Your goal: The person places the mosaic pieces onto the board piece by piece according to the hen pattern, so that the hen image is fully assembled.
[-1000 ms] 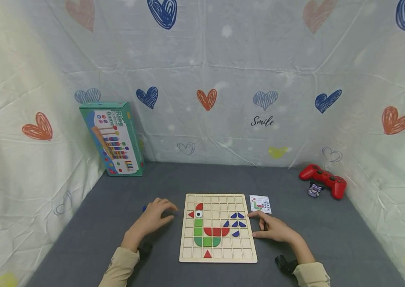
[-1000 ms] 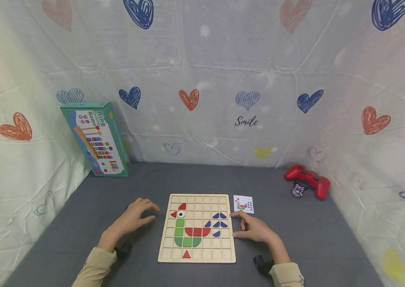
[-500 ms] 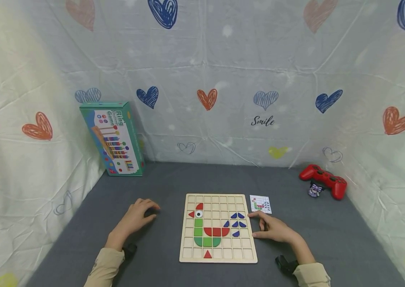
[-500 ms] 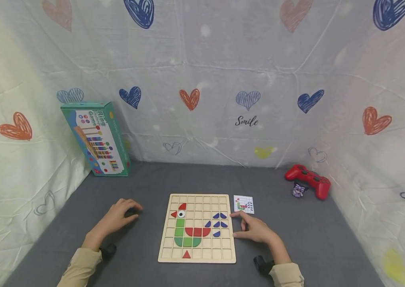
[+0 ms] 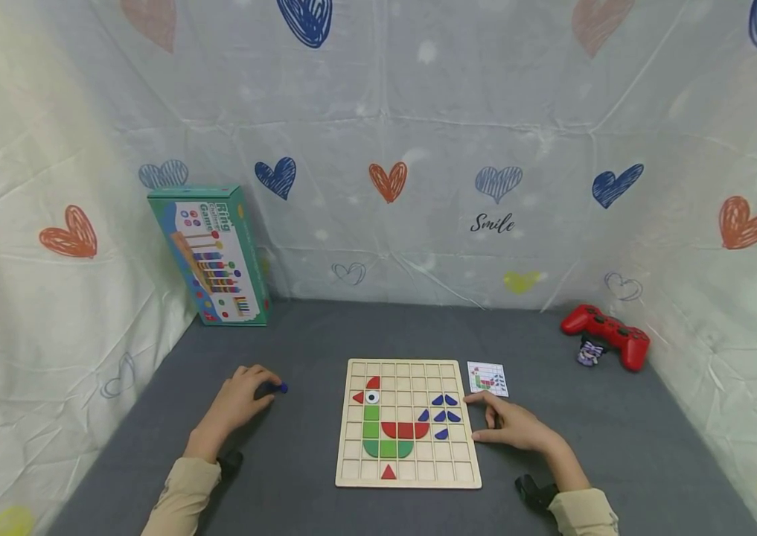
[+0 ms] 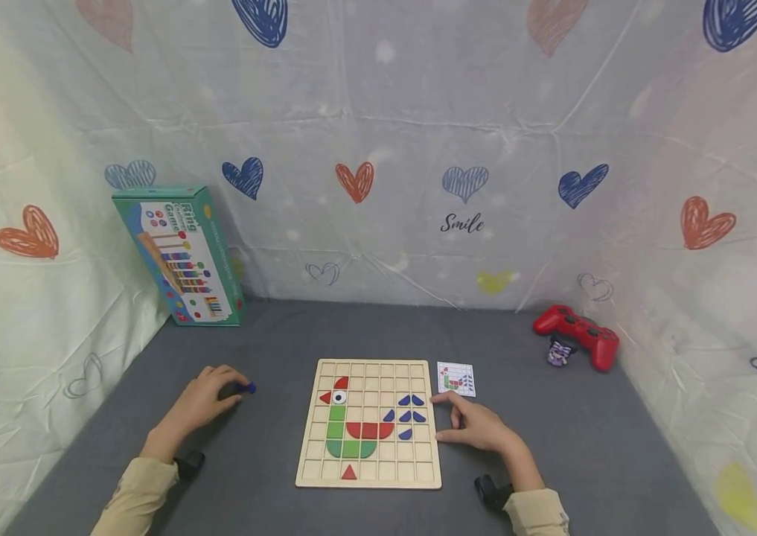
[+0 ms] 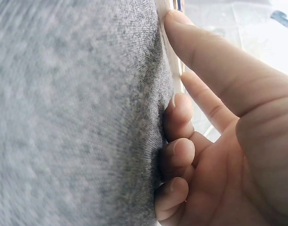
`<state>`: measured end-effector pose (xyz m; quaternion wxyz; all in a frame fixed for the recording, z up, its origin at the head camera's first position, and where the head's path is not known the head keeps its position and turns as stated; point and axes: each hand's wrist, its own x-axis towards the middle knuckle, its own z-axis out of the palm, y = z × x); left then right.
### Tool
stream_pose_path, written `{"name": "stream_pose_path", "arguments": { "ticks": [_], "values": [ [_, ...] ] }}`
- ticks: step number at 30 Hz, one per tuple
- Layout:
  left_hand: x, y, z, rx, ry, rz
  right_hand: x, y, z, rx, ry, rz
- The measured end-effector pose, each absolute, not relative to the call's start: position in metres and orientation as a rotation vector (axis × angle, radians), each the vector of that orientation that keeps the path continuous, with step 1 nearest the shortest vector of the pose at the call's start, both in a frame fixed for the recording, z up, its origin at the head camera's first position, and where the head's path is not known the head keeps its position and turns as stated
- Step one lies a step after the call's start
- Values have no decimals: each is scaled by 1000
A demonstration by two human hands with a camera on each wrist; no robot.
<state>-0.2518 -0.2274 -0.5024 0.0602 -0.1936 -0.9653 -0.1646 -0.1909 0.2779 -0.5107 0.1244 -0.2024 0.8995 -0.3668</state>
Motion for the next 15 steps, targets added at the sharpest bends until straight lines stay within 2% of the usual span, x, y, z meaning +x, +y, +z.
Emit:
{"name": "stream_pose_path", "arguments": {
  "ticks": [8, 15],
  "values": [
    [-253, -233, -502, -572, -2953, -442, -191, 278, -511, -669, 2627, -1115],
    [-251, -233, -501, -564, -2962, -435, -192, 278, -512, -613, 2621, -1089]
  ]
}}
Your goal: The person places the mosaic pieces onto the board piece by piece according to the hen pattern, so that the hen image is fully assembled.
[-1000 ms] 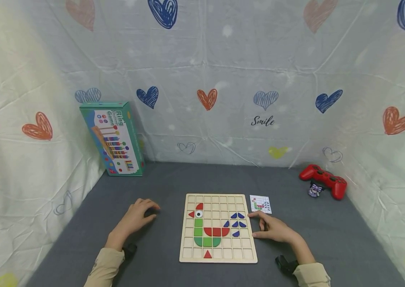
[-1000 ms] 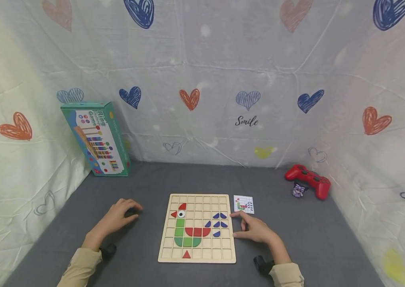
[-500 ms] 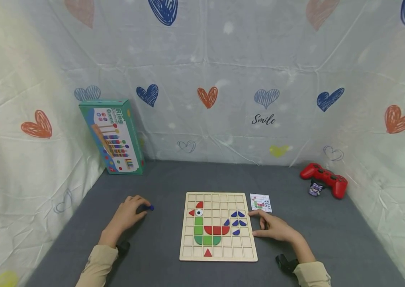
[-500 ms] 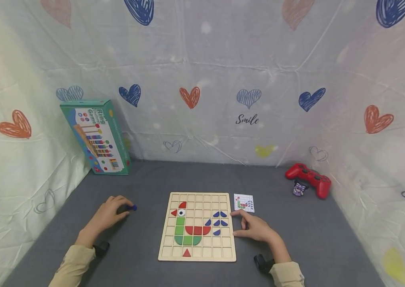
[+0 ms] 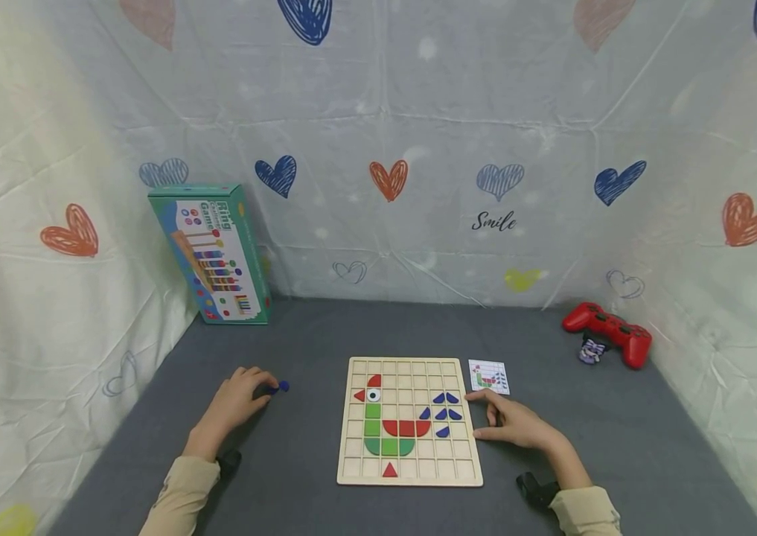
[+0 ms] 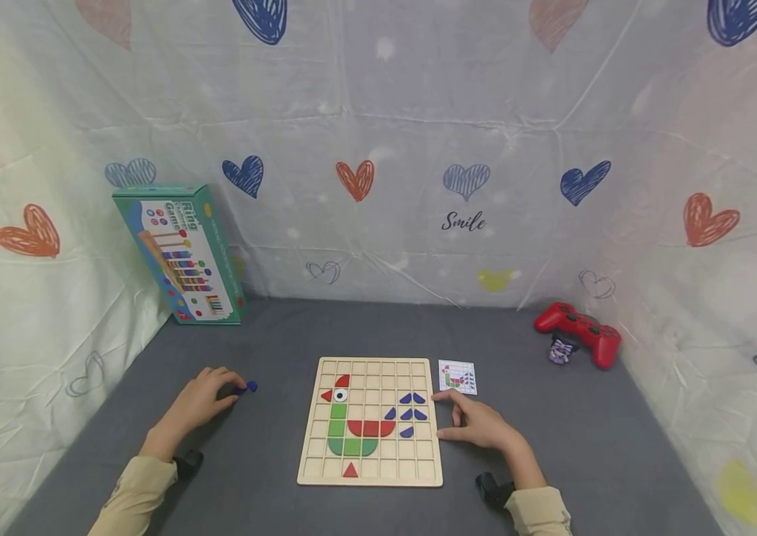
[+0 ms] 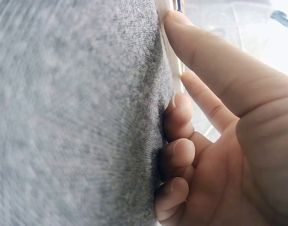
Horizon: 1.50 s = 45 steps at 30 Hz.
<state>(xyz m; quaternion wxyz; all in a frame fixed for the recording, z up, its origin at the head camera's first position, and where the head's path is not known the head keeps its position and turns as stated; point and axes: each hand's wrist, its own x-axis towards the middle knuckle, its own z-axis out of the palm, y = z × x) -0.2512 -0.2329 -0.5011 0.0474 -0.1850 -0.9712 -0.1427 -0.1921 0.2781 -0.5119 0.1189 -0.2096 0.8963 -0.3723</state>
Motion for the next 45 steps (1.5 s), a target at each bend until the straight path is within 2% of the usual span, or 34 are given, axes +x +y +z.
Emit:
{"name": "stream_pose_path", "arguments": {
  "ticks": [23, 45],
  "values": [
    [-241, -206, -492, -644, -2928, -401, -190, 278, -510, -623, 2630, -1109],
    [-235, -140, -485, -794, -2817, -403, -190, 277, -509, -584, 2613, -1103]
  ]
}}
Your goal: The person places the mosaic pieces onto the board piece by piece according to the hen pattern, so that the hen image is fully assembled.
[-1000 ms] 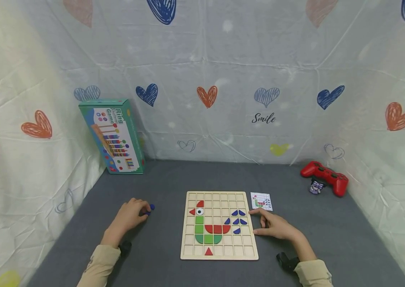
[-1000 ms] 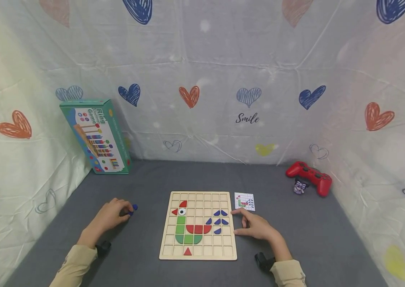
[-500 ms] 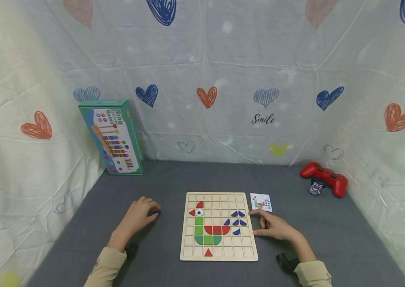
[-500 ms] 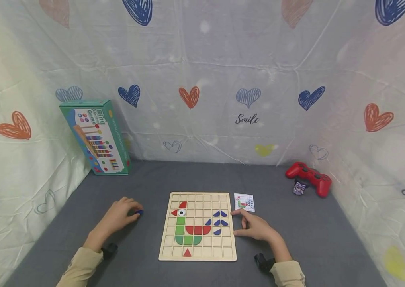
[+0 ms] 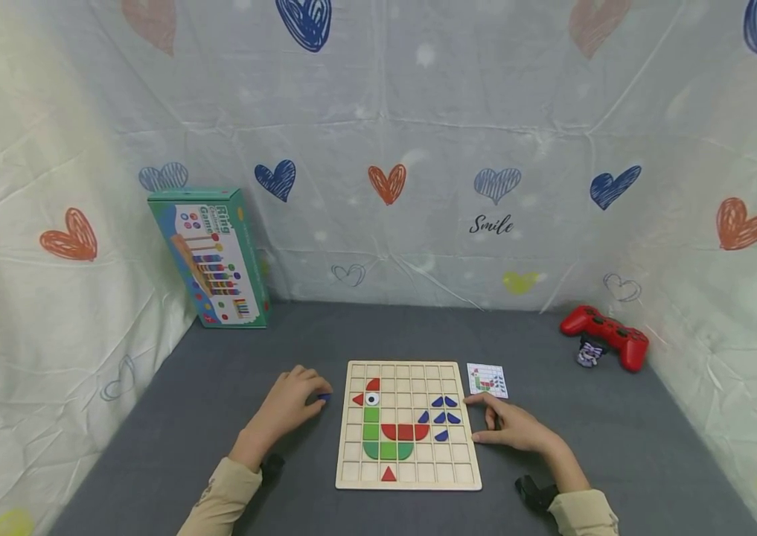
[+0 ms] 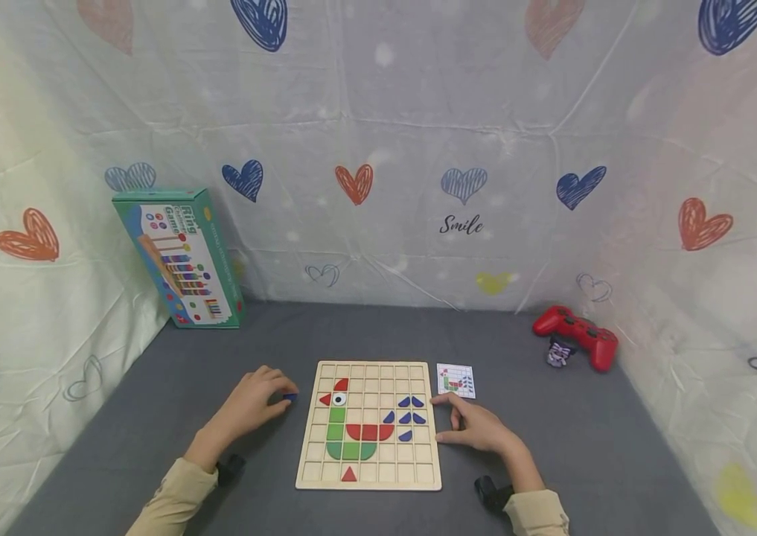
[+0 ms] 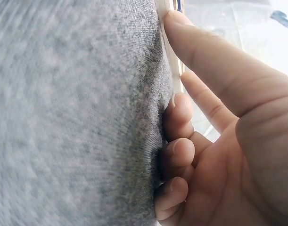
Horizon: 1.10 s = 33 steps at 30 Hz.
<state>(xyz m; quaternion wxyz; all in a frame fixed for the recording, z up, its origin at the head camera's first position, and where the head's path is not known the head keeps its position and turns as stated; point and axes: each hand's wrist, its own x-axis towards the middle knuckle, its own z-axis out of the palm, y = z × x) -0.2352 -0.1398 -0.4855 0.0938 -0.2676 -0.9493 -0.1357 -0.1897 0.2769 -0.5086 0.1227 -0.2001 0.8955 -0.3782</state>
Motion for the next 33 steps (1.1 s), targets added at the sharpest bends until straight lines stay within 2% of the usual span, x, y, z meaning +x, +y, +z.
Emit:
{"name": "stream_pose_path", "arguments": {
  "ticks": [33],
  "values": [
    [-235, -59, -481, -1186, -2724, -386, -191, 276, -512, -565, 2624, -1078]
  ]
}}
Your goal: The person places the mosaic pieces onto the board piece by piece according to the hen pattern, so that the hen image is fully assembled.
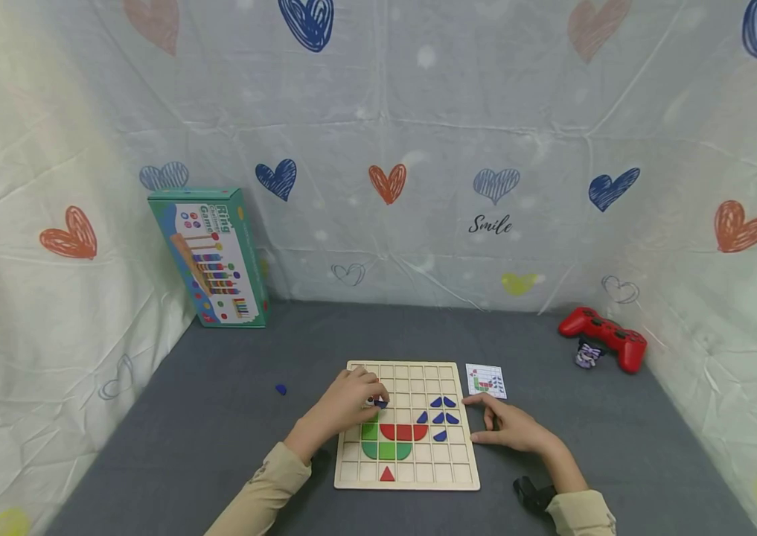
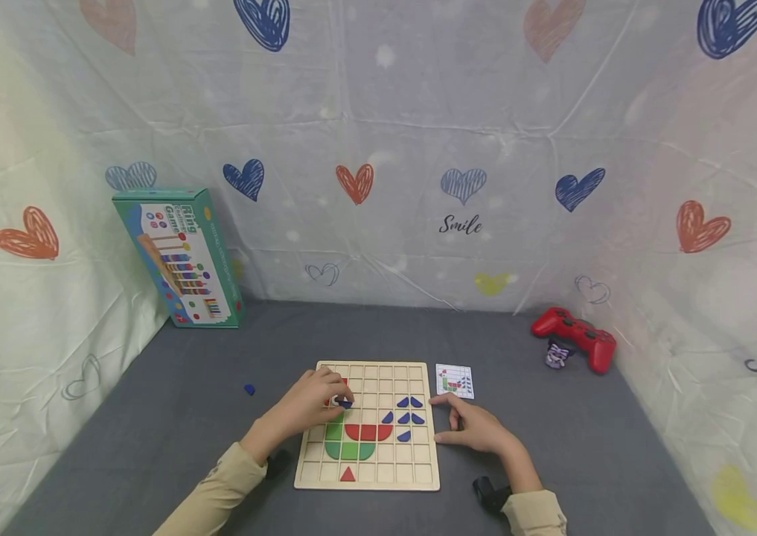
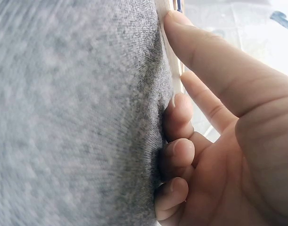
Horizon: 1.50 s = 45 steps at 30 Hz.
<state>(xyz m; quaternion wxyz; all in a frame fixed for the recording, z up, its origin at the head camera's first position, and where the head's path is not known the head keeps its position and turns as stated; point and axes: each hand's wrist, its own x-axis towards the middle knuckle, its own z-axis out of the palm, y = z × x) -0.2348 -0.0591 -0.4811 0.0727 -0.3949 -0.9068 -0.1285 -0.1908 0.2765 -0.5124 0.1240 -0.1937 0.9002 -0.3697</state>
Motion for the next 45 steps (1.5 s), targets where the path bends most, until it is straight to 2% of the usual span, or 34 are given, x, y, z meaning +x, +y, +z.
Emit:
{"name": "stream_pose_path", "arguments": {
  "ticks": [45],
  "values": [
    [-226, 48, -480, -1545, -2722, -228, -190, 278, -511, -648, 2622, -1102]
  ]
}}
